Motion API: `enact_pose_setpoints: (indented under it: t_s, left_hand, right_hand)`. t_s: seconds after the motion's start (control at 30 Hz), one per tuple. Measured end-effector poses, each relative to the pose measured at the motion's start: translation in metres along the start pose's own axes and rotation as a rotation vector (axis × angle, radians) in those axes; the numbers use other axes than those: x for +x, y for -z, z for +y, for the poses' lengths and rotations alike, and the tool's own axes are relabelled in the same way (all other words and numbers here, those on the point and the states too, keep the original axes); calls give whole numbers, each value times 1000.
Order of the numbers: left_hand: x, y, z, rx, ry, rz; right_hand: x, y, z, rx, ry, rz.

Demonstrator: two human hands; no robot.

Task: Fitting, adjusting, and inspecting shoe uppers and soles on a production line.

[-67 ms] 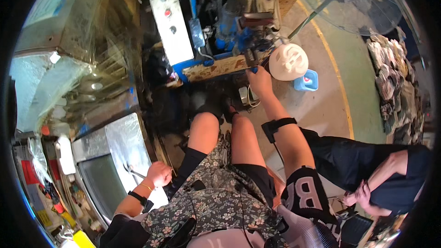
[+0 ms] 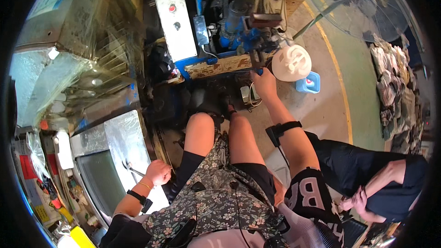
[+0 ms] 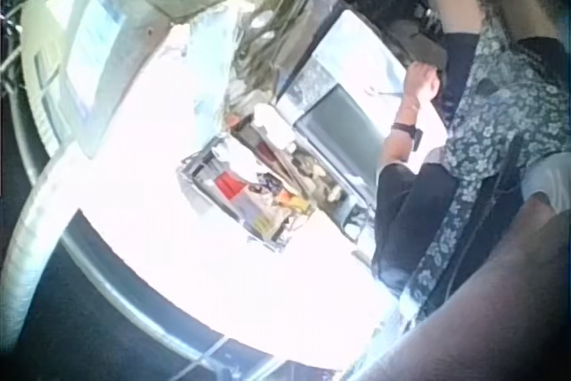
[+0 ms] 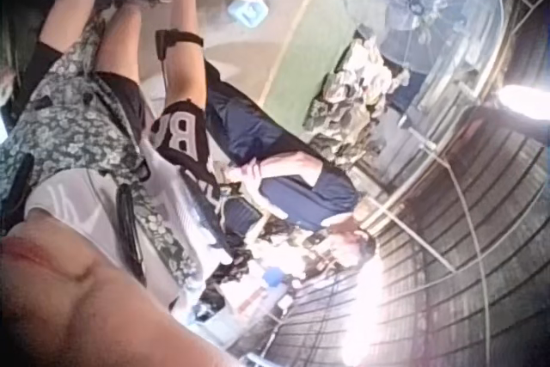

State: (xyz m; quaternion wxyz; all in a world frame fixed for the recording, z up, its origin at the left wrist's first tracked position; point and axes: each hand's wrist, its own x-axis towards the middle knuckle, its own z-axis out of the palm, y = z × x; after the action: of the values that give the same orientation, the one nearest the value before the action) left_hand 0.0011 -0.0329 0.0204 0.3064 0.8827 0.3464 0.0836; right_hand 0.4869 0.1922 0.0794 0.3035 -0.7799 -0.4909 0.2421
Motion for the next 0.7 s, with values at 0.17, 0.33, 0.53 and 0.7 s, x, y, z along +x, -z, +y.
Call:
enact_pose_setpoints:
  t_s: [0.17, 0.33, 0.53, 0.7]
  left_hand:
    - [44, -1, -44, 180, 9, 136]
    - [37, -15, -44, 337, 149, 165]
    - [98, -29, 36, -242, 675, 1125]
    - [96, -47, 95, 482, 557, 221]
  right_hand:
    - [48, -25, -10, 58, 11, -22]
    - [70, -42, 17, 63, 40, -27]
    - [89, -30, 33, 201, -4, -75]
    - [-15, -68, 52, 172, 389, 499]
